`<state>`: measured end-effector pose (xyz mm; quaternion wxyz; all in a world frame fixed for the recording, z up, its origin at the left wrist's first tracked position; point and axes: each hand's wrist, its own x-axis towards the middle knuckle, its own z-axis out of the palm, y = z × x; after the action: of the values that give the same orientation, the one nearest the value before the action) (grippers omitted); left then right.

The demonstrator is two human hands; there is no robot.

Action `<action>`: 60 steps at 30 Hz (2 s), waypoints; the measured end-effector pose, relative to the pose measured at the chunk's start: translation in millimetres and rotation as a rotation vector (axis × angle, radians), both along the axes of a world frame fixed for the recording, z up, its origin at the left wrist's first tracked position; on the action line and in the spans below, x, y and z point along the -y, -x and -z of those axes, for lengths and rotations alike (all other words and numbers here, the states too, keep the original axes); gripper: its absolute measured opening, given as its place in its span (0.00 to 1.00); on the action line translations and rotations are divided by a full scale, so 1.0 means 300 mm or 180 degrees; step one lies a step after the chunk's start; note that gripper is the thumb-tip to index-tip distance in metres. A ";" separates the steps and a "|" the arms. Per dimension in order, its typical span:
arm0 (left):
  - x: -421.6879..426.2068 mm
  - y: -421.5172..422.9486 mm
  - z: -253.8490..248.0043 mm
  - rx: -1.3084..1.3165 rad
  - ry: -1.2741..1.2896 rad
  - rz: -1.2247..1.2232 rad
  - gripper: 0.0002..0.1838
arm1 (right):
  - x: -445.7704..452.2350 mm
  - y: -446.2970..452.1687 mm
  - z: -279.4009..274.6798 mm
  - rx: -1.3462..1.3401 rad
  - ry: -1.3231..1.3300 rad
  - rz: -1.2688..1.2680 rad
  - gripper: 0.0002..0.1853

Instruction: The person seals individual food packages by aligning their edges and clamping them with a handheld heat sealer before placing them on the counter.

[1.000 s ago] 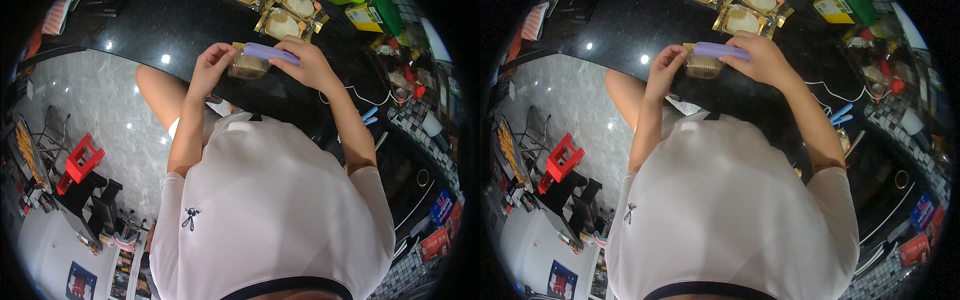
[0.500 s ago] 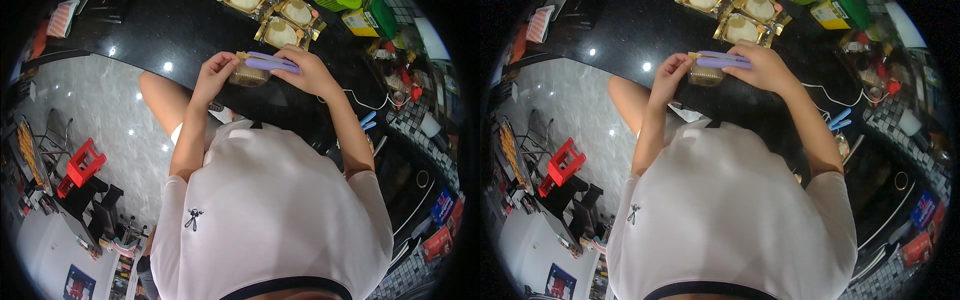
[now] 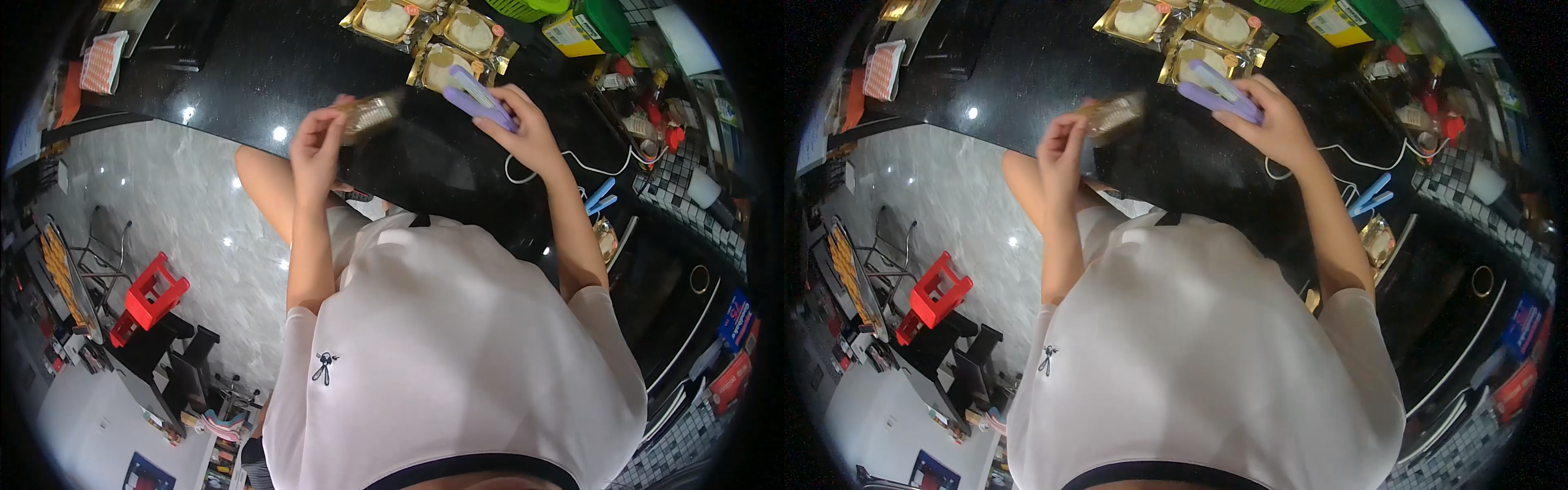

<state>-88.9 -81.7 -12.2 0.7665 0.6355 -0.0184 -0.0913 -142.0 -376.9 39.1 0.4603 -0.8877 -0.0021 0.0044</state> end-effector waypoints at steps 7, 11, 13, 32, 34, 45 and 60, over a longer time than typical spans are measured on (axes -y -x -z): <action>0.008 0.013 0.099 0.2384 -0.2584 0.0076 0.07 | 0.128 0.251 0.154 0.0076 0.1014 0.1570 0.22; 0.047 0.079 0.092 0.2400 -0.2861 0.0352 0.20 | 0.227 0.333 0.262 -0.0355 0.2002 0.2360 0.29; 0.026 0.077 0.091 0.2170 -0.2780 -0.0111 0.22 | 0.276 0.338 0.312 -0.0325 0.2403 0.2359 0.34; -0.111 0.077 0.206 -0.1212 -0.1378 -0.0028 0.12 | -0.337 -0.107 0.361 -0.1890 -0.2273 0.0941 0.12; -0.106 0.174 0.191 -0.1643 -0.0806 0.0147 0.12 | -0.358 -0.110 0.366 -0.1686 -0.2237 0.0989 0.10; -0.118 -0.007 0.217 -0.0225 -0.1815 0.0202 0.18 | -0.333 -0.102 0.357 -0.1491 -0.2242 0.0668 0.11; -0.024 -0.005 0.105 -0.1336 -0.0046 0.0434 0.09 | -0.318 -0.111 0.336 -0.1468 -0.2443 0.0382 0.11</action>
<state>-87.6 -74.6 -43.5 0.7410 0.6053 0.0994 -0.2733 -108.6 -281.5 -61.7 0.7440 -0.6272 0.1505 0.1743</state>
